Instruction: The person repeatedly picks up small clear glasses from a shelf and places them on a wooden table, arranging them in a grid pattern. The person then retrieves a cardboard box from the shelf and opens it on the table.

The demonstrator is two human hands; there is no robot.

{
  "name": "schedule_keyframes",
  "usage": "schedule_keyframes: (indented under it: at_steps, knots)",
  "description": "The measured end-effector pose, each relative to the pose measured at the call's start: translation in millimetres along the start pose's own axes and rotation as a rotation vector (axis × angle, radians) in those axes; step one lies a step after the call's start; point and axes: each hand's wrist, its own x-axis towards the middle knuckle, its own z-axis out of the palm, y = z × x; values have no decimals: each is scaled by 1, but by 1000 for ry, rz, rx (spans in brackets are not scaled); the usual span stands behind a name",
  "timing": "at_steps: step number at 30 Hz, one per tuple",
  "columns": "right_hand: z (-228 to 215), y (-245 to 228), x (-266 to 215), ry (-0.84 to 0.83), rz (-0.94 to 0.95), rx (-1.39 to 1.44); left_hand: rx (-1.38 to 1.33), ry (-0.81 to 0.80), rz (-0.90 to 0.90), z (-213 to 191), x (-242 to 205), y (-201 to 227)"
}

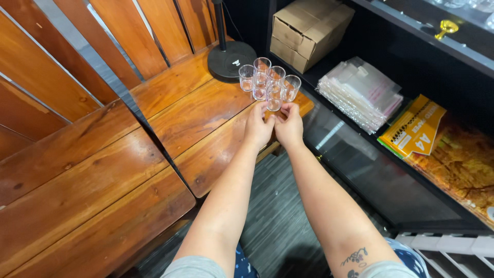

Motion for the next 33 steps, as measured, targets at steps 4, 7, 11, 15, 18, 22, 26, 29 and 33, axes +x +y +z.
schedule_keyframes:
  at_steps: [4, 7, 11, 15, 18, 22, 26, 29, 33]
  knots:
    - [-4, -8, -3, 1, -16, -50, -12, 18, 22, 0, 0, 0]
    - [-6, -13, -6, -10, -43, -89, 51, 12, 59, -1, 1, 2]
    - [-7, -14, -8, -6, -58, -96, 93, 6, 82, -3, -2, 7]
    - [-6, -10, -6, -3, -73, -81, 106, 11, 97, -1, 1, 3]
    - [-8, -14, -10, -10, -77, -94, 96, 6, 90, -4, -2, 9]
    - [-8, -10, -10, 4, -90, -79, 58, -5, 80, -5, -3, 10]
    - [-9, -7, -11, 9, -112, -73, 24, 4, 55, -7, -4, 17]
    - [-8, -3, -13, 8, -130, -35, 28, -2, 37, -8, -6, 20]
    - [-8, -3, -14, 5, -135, -6, 38, -8, 18, -11, -10, 27]
